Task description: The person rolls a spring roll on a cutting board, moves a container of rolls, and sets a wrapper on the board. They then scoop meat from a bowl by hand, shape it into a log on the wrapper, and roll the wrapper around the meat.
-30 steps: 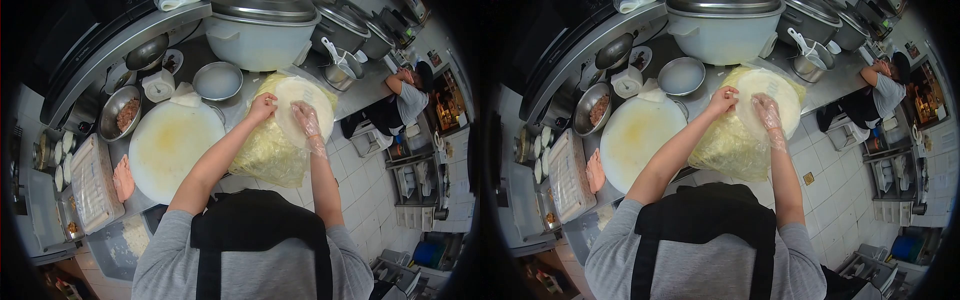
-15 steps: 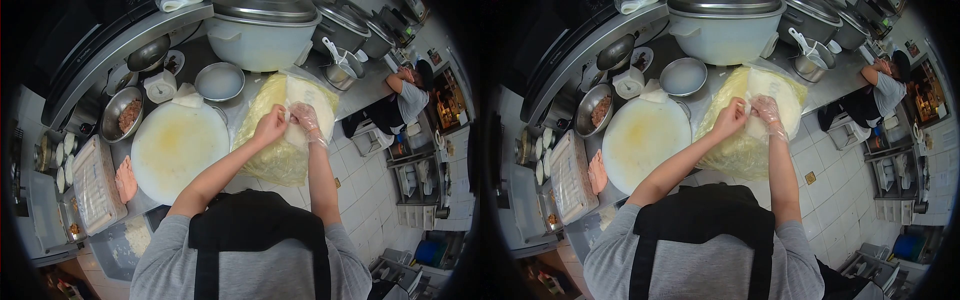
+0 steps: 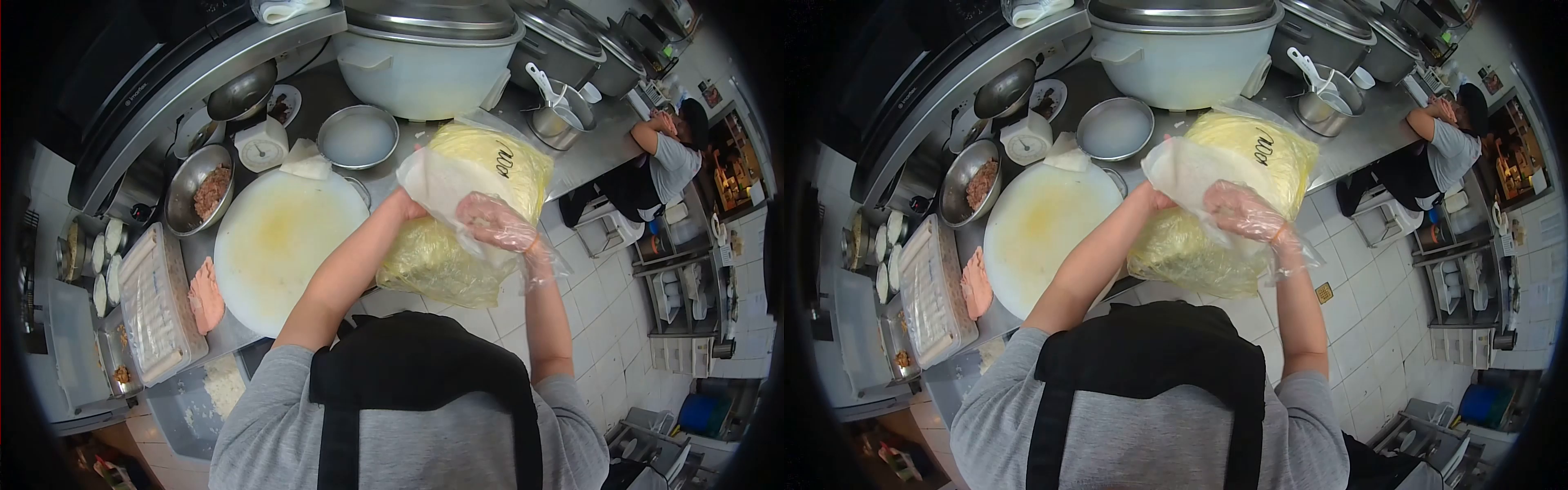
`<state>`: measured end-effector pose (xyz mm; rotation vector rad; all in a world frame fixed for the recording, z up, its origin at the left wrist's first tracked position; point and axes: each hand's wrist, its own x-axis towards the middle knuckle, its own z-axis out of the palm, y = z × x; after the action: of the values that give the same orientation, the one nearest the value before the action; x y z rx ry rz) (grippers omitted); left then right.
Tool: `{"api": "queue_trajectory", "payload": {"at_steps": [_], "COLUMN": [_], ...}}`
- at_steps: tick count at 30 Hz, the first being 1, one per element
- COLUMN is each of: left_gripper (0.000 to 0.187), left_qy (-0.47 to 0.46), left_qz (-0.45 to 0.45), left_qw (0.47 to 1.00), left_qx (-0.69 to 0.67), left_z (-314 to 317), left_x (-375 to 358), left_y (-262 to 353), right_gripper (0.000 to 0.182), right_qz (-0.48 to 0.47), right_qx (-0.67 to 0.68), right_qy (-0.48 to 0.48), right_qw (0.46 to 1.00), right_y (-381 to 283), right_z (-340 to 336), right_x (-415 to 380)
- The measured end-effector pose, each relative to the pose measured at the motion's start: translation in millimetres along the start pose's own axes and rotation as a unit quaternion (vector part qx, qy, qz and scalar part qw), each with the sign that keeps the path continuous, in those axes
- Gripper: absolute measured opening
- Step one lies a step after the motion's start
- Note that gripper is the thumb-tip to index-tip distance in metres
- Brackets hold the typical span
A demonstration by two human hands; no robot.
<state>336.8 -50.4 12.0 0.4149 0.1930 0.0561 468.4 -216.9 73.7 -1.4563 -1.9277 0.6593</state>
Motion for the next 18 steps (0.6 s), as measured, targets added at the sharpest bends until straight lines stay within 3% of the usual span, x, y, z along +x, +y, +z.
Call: {"api": "queue_trajectory", "payload": {"at_steps": [3, 6, 9, 12, 15, 18], "left_gripper": [0.065, 0.057, 0.049, 0.042, 0.043, 0.047], "left_qy": [-0.143, -0.014, -0.051, 0.079, 0.078, 0.101], "left_qz": [0.039, 0.093, 0.159, 0.070, 0.003, 0.040], "left_qw": [0.984, 0.995, 0.985, 0.985, 0.980, 0.976], "left_qx": [-0.098, 0.032, 0.045, 0.138, 0.185, 0.191], "left_z": [-1, 39, 48, 12, -18, -23], "left_x": [7, -1, -11, -22, -40, -46], "left_y": [15, 20, 9, -16, -37, -50], "right_gripper": [0.019, 0.021, 0.014, 0.018, 0.023, 0.025], "right_qz": [0.049, 0.083, 0.105, 0.180, 0.183, 0.187], "right_qx": [-0.156, -0.277, -0.375, -0.309, -0.217, -0.122], "right_qy": [-0.012, 0.070, 0.141, 0.123, 0.144, 0.145], "right_qw": [0.986, 0.955, 0.910, 0.926, 0.948, 0.964], "right_y": [-20, -58, -51, -6, 23, 28], "right_z": [-31, -64, -75, -55, -12, 29], "right_x": [-14, -23, -39, -58, -57, -42]}}
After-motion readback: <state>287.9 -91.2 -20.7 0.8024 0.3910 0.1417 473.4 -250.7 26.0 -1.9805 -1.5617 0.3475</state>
